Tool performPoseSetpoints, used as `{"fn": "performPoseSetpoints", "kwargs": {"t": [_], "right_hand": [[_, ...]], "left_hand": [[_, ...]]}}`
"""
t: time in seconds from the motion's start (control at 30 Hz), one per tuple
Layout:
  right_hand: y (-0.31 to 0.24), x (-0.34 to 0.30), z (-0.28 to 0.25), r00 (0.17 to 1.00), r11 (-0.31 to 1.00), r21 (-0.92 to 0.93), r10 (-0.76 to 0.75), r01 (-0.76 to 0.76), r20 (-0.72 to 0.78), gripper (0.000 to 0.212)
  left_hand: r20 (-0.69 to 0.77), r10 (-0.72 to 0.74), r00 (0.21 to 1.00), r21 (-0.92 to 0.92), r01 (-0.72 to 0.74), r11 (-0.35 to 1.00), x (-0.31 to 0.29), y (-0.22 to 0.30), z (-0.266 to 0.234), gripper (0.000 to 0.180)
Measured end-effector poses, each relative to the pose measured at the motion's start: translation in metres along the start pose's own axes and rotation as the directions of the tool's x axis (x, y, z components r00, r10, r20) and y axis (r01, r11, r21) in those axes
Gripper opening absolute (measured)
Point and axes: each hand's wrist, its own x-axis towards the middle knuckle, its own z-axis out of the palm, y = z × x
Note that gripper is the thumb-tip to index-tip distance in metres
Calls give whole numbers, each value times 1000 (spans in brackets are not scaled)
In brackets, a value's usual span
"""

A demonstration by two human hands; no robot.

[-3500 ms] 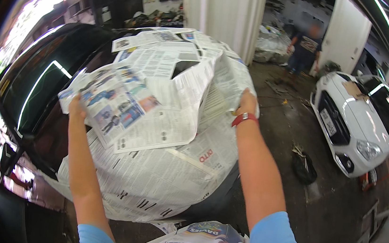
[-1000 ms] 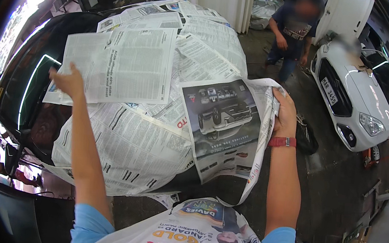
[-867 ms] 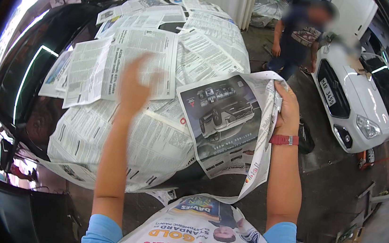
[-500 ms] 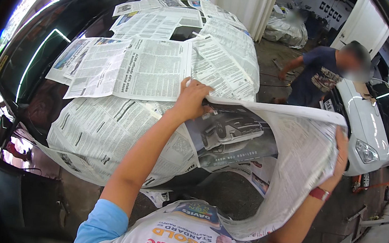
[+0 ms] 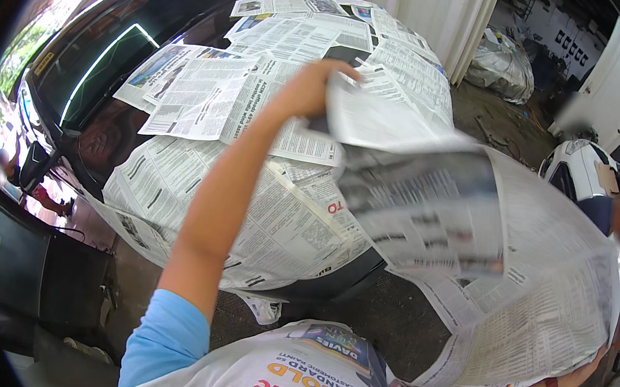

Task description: The person covers the hood of a dark-colored car with newspaper sheets, securing them with masking tape. They meticulously smooth the paper and apply tape to the edges to ensure the surface is fully masked.

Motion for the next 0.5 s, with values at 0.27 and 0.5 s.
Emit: {"fn": "performPoseSetpoints", "kwargs": {"t": [0.27,0.5], "right_hand": [[40,-63,-136,966,968,-226,-156,108,-206,67],[26,-122,-70,916,960,-279,-87,-28,-393,53]], "left_hand": [[-563,-700,439,-14,842,539,-92,-264,-225,57],[-767,-578,280,114,945,307,-111,-224,-216,87]]}}
